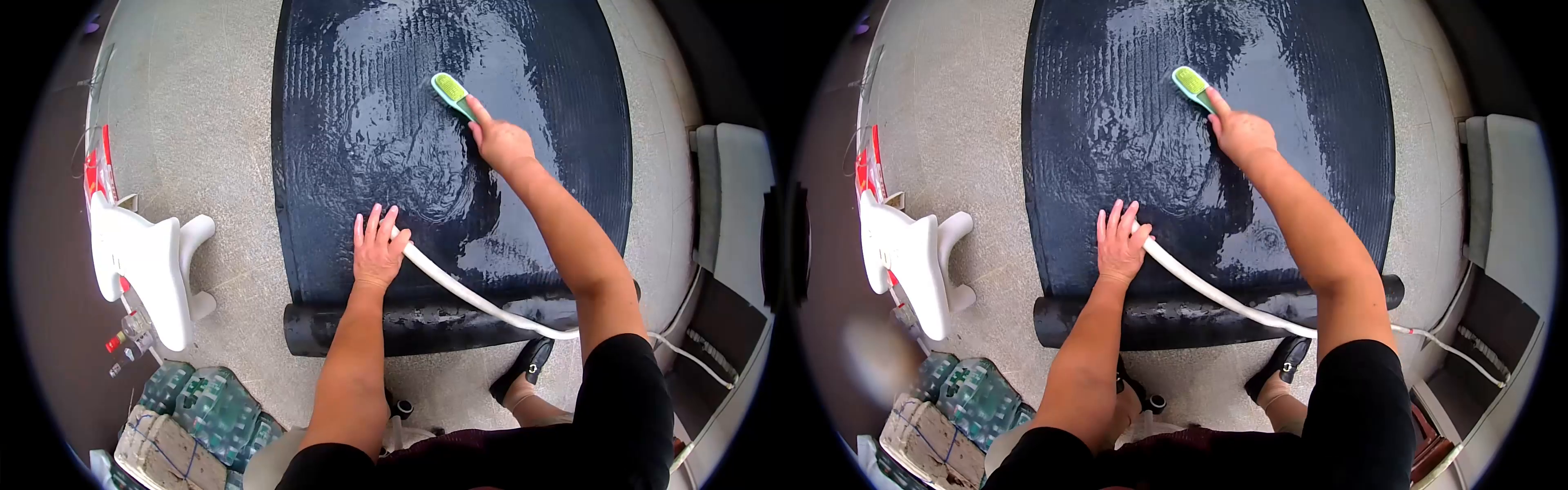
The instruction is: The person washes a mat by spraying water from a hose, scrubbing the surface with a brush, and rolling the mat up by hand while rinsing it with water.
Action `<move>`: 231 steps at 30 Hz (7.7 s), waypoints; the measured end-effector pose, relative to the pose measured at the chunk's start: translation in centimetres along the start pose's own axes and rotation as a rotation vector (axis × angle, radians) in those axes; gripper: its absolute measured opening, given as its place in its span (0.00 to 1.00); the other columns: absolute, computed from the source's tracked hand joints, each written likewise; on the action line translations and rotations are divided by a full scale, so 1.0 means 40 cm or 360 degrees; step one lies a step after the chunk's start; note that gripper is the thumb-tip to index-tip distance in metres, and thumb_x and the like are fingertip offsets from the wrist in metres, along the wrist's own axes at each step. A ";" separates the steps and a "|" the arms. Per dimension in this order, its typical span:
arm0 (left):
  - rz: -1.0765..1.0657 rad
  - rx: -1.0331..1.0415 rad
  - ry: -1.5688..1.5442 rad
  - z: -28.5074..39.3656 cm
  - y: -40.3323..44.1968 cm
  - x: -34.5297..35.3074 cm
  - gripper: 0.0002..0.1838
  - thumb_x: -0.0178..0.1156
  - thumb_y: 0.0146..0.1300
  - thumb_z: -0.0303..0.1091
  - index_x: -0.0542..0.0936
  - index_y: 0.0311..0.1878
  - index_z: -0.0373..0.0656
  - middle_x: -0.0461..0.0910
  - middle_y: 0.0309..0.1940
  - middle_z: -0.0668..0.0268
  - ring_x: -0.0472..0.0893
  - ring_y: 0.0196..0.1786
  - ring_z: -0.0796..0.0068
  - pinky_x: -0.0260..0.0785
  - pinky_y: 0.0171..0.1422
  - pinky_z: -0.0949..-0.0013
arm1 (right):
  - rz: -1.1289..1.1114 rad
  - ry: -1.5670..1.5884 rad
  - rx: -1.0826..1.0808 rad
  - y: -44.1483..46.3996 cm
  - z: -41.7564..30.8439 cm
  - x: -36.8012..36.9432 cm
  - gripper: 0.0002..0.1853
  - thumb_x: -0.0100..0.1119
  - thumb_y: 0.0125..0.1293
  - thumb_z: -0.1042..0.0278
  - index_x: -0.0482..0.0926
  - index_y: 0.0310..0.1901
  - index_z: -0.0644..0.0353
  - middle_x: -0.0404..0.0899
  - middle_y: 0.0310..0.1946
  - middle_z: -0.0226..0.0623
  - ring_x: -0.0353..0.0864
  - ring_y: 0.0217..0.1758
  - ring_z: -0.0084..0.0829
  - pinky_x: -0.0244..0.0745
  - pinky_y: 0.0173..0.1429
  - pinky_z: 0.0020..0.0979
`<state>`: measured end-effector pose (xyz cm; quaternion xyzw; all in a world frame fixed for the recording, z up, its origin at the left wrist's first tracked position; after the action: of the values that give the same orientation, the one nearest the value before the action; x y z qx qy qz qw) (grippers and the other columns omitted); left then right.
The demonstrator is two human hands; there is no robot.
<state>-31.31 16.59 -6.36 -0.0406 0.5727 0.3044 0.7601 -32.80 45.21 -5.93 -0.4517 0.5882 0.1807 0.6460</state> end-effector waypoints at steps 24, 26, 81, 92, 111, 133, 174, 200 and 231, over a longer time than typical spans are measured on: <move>0.0043 -0.0185 0.0082 -0.035 -0.030 0.010 0.16 0.67 0.52 0.37 0.79 0.46 0.58 0.73 0.58 0.68 0.74 0.52 0.62 0.65 0.52 0.58 | -0.0337 0.0239 -0.0964 -0.139 -0.567 0.137 0.29 0.48 0.74 0.55 0.56 0.75 0.35 0.81 0.30 0.44 0.85 0.34 0.44 0.80 0.39 0.43; 0.0092 -0.0175 0.0000 -0.033 -0.019 -0.004 0.16 0.67 0.53 0.36 0.78 0.46 0.58 0.74 0.58 0.68 0.74 0.52 0.62 0.65 0.51 0.58 | -0.0199 0.0072 -0.1094 -0.021 -0.620 0.080 0.27 0.46 0.75 0.54 0.58 0.74 0.35 0.83 0.33 0.44 0.85 0.37 0.43 0.80 0.39 0.43; 0.0152 -0.0241 0.0070 -0.031 -0.023 -0.016 0.16 0.65 0.52 0.30 0.77 0.44 0.57 0.74 0.58 0.67 0.74 0.52 0.62 0.64 0.54 0.57 | -0.0102 -0.0026 -0.0708 0.197 -0.685 -0.024 0.31 0.46 0.70 0.70 0.57 0.75 0.47 0.85 0.44 0.43 0.86 0.47 0.40 0.81 0.46 0.42; 0.0143 -0.0239 0.0061 -0.039 -0.018 -0.019 0.16 0.64 0.53 0.31 0.77 0.45 0.59 0.74 0.57 0.68 0.75 0.52 0.64 0.64 0.54 0.57 | -0.0204 0.0084 -0.0884 0.041 -0.748 0.058 0.31 0.45 0.72 0.67 0.54 0.76 0.43 0.84 0.42 0.49 0.86 0.44 0.44 0.81 0.46 0.44; -0.0646 0.0073 0.0276 -0.015 0.019 0.027 0.12 0.57 0.61 0.32 0.76 0.48 0.56 0.72 0.58 0.68 0.73 0.56 0.62 0.68 0.54 0.57 | -0.0234 -0.0216 0.0423 -1.084 0.396 -0.037 0.31 0.57 0.68 0.54 0.64 0.70 0.49 0.83 0.32 0.50 0.84 0.34 0.51 0.77 0.42 0.50; -0.0470 0.0812 0.0340 0.163 -0.126 -0.221 0.06 0.54 0.60 0.31 0.77 0.40 0.53 0.73 0.37 0.66 0.74 0.52 0.62 0.58 0.71 0.49 | 0.0034 0.0757 0.2297 -2.042 0.699 0.631 0.20 0.56 0.69 0.61 0.78 0.58 0.62 0.84 0.44 0.54 0.84 0.48 0.47 0.77 0.55 0.40; -0.0230 0.0266 -0.0157 -0.045 -0.361 -0.473 0.26 0.65 0.55 0.29 0.77 0.60 0.49 0.68 0.66 0.58 0.67 0.69 0.53 0.58 0.72 0.50 | 0.0317 0.1847 0.1278 -1.153 0.262 -0.018 0.33 0.41 0.71 0.35 0.78 0.41 0.63 0.74 0.23 0.37 0.72 0.17 0.28 0.66 0.22 0.31; -0.0753 0.0649 0.0287 0.352 -0.351 -0.120 0.56 0.75 0.40 0.44 0.57 0.75 0.44 0.53 0.77 0.58 0.54 0.79 0.56 0.51 0.77 0.46 | 0.0257 0.1544 0.1583 -1.104 0.296 0.080 0.29 0.42 0.69 0.49 0.83 0.45 0.69 0.82 0.47 0.56 0.80 0.55 0.51 0.73 0.62 0.43; -0.0975 0.0633 0.0274 0.332 -0.361 -0.098 0.60 0.78 0.38 0.51 0.58 0.75 0.43 0.50 0.77 0.54 0.49 0.79 0.53 0.41 0.79 0.43 | 0.0156 0.1163 0.1337 -1.041 0.283 0.034 0.28 0.39 0.67 0.50 0.85 0.41 0.66 0.83 0.44 0.57 0.82 0.51 0.52 0.74 0.59 0.46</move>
<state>-13.35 8.68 -2.48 -0.0871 0.6437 -0.0589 0.7580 6.15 31.89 7.12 -0.1608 0.8157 -0.2077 0.5154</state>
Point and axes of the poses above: each hand's wrist, its own y-axis towards the middle knuckle, its own x-axis out of the palm, z = x × y, the point moved 10 cm from there along y, towards the middle knuckle
